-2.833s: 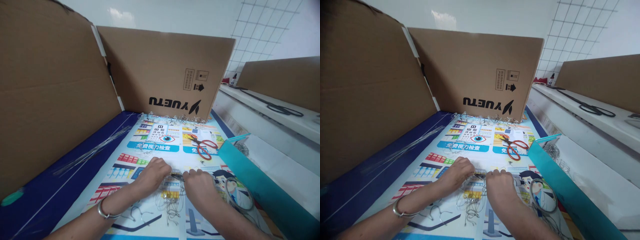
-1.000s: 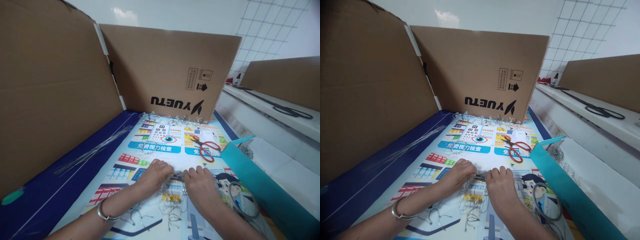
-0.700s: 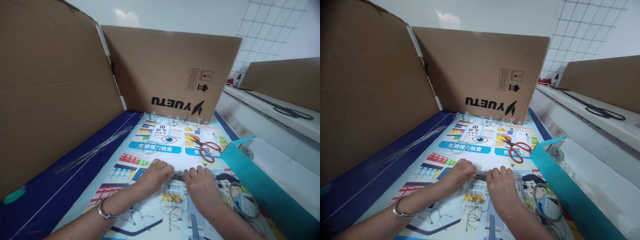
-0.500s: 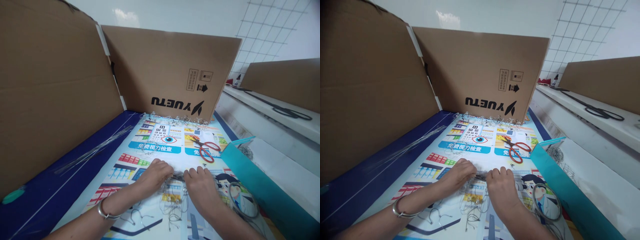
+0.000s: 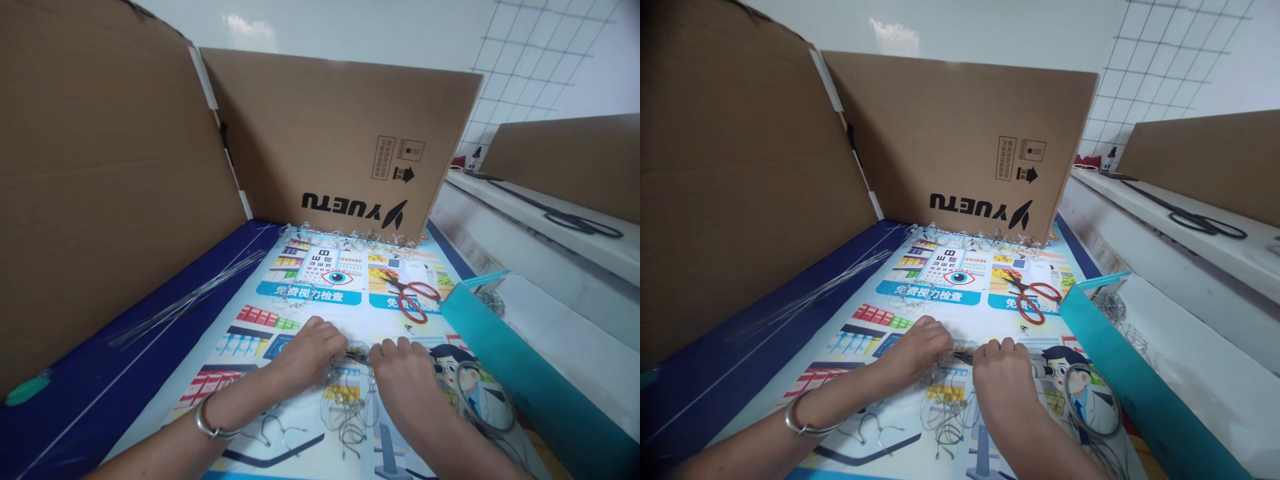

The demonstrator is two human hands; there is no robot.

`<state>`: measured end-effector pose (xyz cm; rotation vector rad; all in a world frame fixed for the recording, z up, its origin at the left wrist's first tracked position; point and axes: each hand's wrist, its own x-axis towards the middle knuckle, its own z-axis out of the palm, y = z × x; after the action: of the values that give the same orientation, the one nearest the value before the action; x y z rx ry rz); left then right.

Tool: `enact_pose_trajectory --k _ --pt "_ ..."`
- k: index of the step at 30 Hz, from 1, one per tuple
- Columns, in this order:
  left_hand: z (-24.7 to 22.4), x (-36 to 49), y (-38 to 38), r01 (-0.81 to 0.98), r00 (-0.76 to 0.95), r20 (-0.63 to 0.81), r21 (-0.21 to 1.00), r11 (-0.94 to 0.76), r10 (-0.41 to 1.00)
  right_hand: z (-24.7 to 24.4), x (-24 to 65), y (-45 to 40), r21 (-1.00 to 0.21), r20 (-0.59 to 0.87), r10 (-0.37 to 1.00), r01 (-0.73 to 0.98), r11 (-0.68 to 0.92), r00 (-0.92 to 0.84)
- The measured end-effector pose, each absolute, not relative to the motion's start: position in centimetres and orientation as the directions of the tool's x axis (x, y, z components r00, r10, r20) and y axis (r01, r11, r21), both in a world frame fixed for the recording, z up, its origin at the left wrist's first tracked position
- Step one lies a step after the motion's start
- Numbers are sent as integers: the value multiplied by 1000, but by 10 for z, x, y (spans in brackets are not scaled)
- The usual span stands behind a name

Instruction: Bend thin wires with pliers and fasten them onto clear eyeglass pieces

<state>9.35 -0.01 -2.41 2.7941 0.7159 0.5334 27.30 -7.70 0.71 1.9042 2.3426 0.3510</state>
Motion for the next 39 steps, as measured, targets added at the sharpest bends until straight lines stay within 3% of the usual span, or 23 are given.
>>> enact_pose_trajectory --k 20,31,39 --pt "-24 91 2 422 797 289 360 -832 530 0 278 -73 211 179 944 948 238 -277" --pt "-31 92 3 400 792 308 391 -829 528 0 278 -73 203 147 947 946 252 -284" --pt "-27 94 2 408 807 298 342 -847 509 -3 276 -74 224 162 933 933 281 -320"
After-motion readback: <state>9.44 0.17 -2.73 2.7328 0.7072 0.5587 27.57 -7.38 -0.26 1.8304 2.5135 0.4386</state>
